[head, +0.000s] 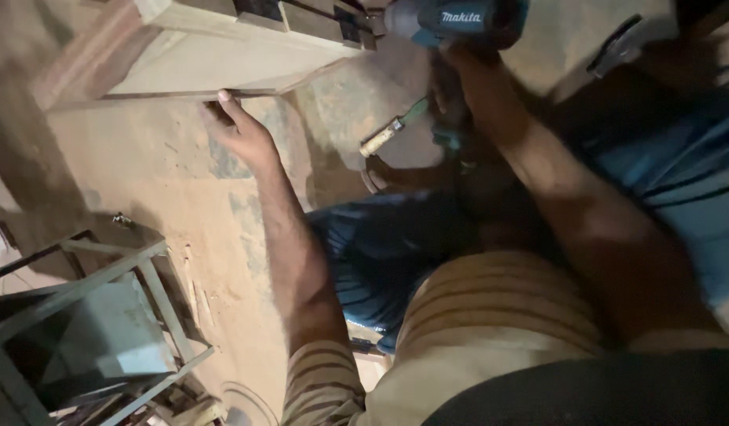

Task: The person sits on the floor of a woodworking shop and uses a cordless impact driver to drive screws into black hinge plates mounted on wooden cabinet doors. They hold each door steady, position screws, drive them in, and reposition the doors between screws.

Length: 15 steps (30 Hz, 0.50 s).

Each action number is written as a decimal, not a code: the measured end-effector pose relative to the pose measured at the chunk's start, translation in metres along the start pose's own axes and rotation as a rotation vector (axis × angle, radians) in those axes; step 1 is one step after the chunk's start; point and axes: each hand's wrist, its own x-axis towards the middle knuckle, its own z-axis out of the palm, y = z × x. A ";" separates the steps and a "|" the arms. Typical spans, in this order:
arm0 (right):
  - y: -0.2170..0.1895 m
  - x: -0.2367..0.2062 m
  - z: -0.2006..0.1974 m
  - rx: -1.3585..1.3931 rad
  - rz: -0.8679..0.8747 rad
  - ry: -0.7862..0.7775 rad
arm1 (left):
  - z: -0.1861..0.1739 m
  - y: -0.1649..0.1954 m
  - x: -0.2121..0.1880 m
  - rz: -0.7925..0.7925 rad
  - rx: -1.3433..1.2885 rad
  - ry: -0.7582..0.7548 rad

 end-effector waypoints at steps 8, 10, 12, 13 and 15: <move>0.003 0.002 0.000 0.035 -0.060 -0.108 | -0.002 -0.011 0.004 0.022 -0.023 0.038; 0.002 0.000 0.002 0.058 -0.047 -0.044 | -0.003 -0.013 0.004 0.022 -0.025 0.031; 0.000 -0.003 0.002 0.032 -0.047 -0.037 | -0.005 -0.014 0.003 0.033 -0.004 0.027; -0.001 -0.004 0.002 0.018 -0.044 -0.040 | -0.006 -0.014 0.001 0.023 0.017 0.044; -0.003 -0.005 0.002 0.011 -0.047 -0.077 | -0.006 -0.015 0.001 0.003 0.049 0.063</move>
